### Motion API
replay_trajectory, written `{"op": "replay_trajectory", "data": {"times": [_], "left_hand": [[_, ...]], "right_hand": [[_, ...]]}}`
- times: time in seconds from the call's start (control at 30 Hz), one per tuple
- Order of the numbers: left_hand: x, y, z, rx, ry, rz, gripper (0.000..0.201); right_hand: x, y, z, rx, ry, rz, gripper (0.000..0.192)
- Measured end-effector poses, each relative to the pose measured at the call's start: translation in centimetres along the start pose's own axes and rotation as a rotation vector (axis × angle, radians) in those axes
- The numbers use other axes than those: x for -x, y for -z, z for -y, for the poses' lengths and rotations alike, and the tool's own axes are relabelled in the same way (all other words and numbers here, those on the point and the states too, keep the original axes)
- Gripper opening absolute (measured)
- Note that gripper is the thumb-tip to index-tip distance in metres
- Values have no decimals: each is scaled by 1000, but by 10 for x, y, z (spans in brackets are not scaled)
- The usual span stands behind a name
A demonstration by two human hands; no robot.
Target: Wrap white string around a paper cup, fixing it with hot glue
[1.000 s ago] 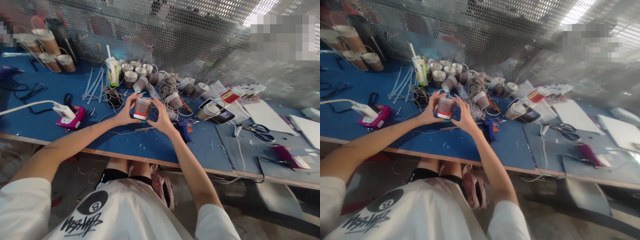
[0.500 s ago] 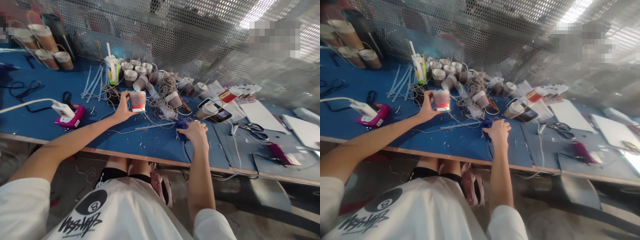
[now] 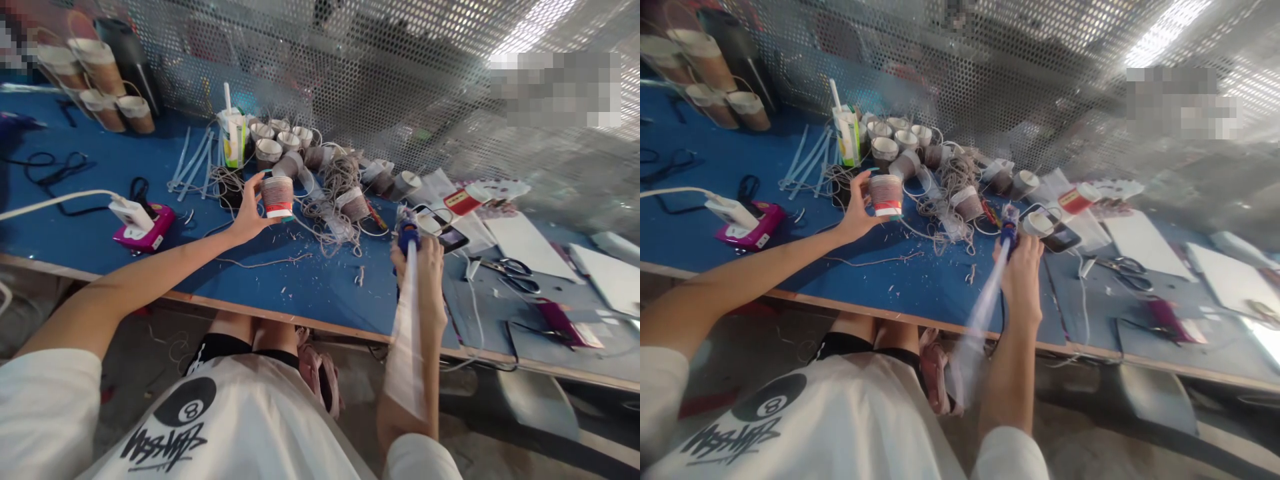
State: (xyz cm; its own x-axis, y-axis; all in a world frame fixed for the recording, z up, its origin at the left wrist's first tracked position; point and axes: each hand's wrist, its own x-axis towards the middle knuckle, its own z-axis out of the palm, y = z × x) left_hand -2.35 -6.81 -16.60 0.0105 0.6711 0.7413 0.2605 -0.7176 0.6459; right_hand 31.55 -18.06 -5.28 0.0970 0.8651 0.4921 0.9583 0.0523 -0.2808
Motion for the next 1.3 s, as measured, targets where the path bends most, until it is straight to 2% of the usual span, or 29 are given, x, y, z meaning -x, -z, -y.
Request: {"op": "replay_trajectory", "data": {"times": [0.07, 0.2, 0.27, 0.37, 0.53, 0.77, 1.3], "left_hand": [[-1, 1, -1, -23, 16, 8, 102], [0, 1, -1, -24, 15, 13, 96], [1, -1, 0, -6, -2, 5, 94], [2, -2, 1, 6, -12, 10, 91], [3, -2, 2, 33, 3, 49, 89], [4, -1, -9, -25, 12, 79, 87], [4, 0, -16, -63, 32, 79, 88]], "right_hand": [[-6, -2, 9, -306, -16, -2, 37], [-16, -16, 45, -965, -120, 235, 44], [-19, -25, 66, -1164, -160, 307, 43], [-20, -38, 89, -1313, -186, 427, 41], [-14, -58, 98, -1330, -215, 569, 38], [-7, -80, 93, -1161, -340, 571, 37], [-6, -78, 92, -1092, -363, 614, 33]]}}
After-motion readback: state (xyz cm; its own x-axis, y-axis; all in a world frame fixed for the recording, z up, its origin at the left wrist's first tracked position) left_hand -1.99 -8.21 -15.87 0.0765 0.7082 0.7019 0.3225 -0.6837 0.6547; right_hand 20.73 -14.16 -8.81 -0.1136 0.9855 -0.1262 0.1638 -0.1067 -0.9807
